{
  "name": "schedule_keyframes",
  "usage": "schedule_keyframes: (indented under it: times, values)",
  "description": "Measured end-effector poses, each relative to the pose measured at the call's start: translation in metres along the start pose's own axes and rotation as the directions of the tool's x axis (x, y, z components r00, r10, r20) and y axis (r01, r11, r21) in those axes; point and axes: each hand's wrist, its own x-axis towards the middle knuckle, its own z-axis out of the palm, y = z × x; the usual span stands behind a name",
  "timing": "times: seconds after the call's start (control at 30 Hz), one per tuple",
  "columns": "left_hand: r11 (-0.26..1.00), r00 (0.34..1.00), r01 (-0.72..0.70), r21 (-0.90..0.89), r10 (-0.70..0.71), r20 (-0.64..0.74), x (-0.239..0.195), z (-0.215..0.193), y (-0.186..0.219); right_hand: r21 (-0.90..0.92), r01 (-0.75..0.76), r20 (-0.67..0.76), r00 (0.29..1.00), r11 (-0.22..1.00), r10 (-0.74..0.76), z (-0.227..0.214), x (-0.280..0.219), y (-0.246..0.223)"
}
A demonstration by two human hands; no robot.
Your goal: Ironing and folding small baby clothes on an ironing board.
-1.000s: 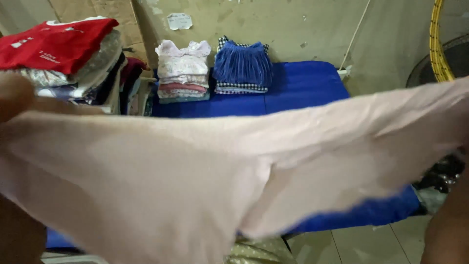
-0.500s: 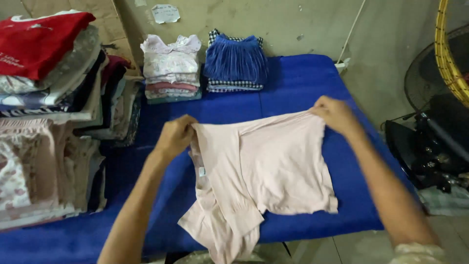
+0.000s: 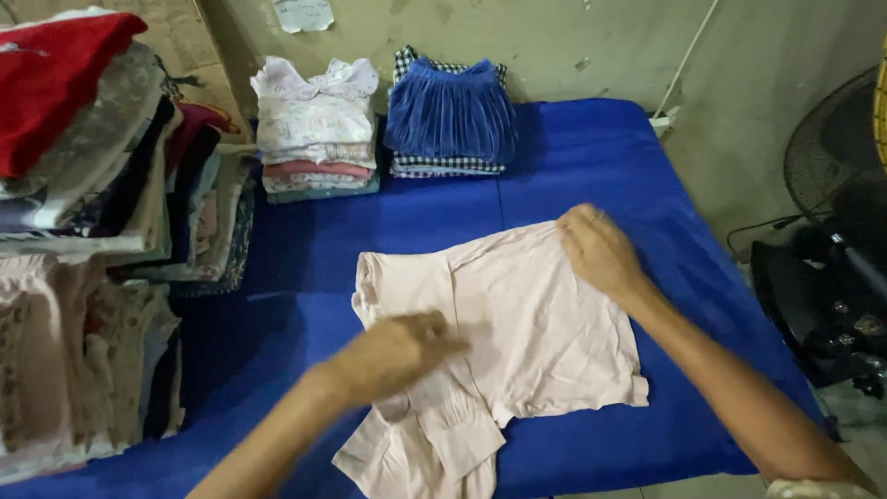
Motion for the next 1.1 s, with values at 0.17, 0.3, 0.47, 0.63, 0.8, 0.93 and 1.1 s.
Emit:
schedule_keyframes:
  times: [0.17,0.3,0.47,0.63,0.8,0.93,1.1]
  values:
    - [0.998,0.995,-0.043,-0.042,0.046,0.088,-0.009,0.073,-0.023,0.098,0.042,0.226,0.972,0.994,-0.063,-0.011,-0.013,-0.032]
    - [0.798,0.999,0.024,-0.602,-0.044,-0.018,-0.003,0.05,-0.067,0.099,0.053,0.206,0.976,0.994,-0.072,-0.004,-0.016,-0.028]
    - [0.796,0.674,0.394,-0.46,-0.59,-0.444,-0.01,0.032,-0.157,0.099,0.08,0.131,0.987,0.992,-0.093,0.0,-0.018,-0.027]
    - [0.94,0.802,0.309,-0.143,-0.338,-0.492,0.02,0.075,-0.125,0.081,0.052,0.181,0.981,0.995,-0.066,-0.002,-0.019,-0.029]
    - [0.961,0.964,0.183,0.209,-0.133,-0.232,0.036,0.128,-0.131,0.04,0.038,0.243,0.969,0.998,-0.046,-0.01,-0.019,-0.028]
    - [0.819,0.791,0.485,0.308,-0.56,0.245,0.032,0.088,-0.119,-0.041,-0.052,0.397,0.916,0.998,0.063,-0.025,-0.022,-0.017]
    - [0.79,0.725,0.523,0.32,-0.61,0.32,0.037,0.072,-0.108,-0.044,-0.108,0.503,0.856,0.993,0.116,-0.04,-0.015,-0.017]
